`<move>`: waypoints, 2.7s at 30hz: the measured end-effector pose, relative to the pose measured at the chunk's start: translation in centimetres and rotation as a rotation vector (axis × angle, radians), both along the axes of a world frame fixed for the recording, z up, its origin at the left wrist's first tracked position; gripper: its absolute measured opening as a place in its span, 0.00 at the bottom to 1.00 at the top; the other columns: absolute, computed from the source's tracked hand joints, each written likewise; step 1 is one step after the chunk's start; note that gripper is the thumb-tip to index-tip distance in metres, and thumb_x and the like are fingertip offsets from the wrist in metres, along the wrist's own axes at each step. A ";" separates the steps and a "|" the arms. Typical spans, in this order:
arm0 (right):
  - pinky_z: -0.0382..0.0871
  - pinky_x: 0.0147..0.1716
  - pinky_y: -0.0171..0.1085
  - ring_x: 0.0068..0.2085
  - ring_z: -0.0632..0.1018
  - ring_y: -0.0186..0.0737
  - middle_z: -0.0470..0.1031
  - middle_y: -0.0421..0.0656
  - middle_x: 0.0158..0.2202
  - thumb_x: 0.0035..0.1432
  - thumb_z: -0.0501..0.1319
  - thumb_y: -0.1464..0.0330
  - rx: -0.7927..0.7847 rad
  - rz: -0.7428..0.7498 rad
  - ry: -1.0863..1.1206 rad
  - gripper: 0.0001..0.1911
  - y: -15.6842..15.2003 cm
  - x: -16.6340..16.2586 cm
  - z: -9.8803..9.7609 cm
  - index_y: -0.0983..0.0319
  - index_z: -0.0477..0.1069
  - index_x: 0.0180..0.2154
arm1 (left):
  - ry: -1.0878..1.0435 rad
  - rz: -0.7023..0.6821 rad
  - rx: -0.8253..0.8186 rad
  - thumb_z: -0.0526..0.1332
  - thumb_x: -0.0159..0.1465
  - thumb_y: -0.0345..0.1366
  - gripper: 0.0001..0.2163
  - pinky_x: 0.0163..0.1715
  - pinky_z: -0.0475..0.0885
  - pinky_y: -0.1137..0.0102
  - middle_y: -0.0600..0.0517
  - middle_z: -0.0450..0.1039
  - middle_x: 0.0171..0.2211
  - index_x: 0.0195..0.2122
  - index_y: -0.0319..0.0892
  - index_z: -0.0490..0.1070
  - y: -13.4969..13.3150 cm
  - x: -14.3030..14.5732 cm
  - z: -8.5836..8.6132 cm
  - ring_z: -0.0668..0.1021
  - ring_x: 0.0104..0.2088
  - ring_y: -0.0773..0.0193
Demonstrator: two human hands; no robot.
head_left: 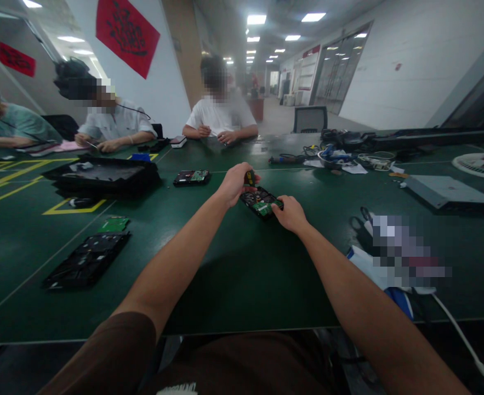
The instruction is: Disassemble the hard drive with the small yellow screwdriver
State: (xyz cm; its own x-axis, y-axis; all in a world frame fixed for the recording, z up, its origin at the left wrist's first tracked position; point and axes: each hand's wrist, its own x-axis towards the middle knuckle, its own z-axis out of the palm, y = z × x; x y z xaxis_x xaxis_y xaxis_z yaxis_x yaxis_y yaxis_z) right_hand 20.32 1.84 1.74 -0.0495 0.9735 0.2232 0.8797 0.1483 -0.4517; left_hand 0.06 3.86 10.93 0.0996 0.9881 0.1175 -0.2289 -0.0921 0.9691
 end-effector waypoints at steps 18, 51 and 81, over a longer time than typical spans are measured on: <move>0.69 0.56 0.44 0.55 0.77 0.52 0.75 0.55 0.56 0.71 0.58 0.58 0.004 0.002 -0.010 0.23 0.1 0.0 -0.1 0.65 0.72 0.59 | 0.079 0.069 0.054 0.61 0.60 0.41 0.09 0.28 0.73 0.70 0.46 0.76 0.31 0.30 0.41 0.75 0.0 -0.2 0.2 0.78 0.34 0.59; 0.69 0.55 0.42 0.55 0.77 0.50 0.75 0.54 0.56 0.71 0.60 0.59 0.019 0.008 0.027 0.21 0.2 0.1 -0.3 0.64 0.72 0.59 | -0.031 -0.115 -0.012 0.63 0.61 0.40 0.09 0.35 0.79 0.63 0.44 0.78 0.34 0.35 0.39 0.73 -0.6 0.2 0.1 0.80 0.36 0.58; 0.69 0.55 0.44 0.55 0.77 0.51 0.75 0.55 0.56 0.71 0.58 0.58 0.019 0.010 -0.002 0.22 0.1 0.1 -0.2 0.65 0.72 0.59 | -0.123 -0.098 -0.084 0.63 0.61 0.38 0.07 0.36 0.79 0.65 0.46 0.77 0.31 0.34 0.39 0.73 -0.4 0.1 0.2 0.80 0.34 0.60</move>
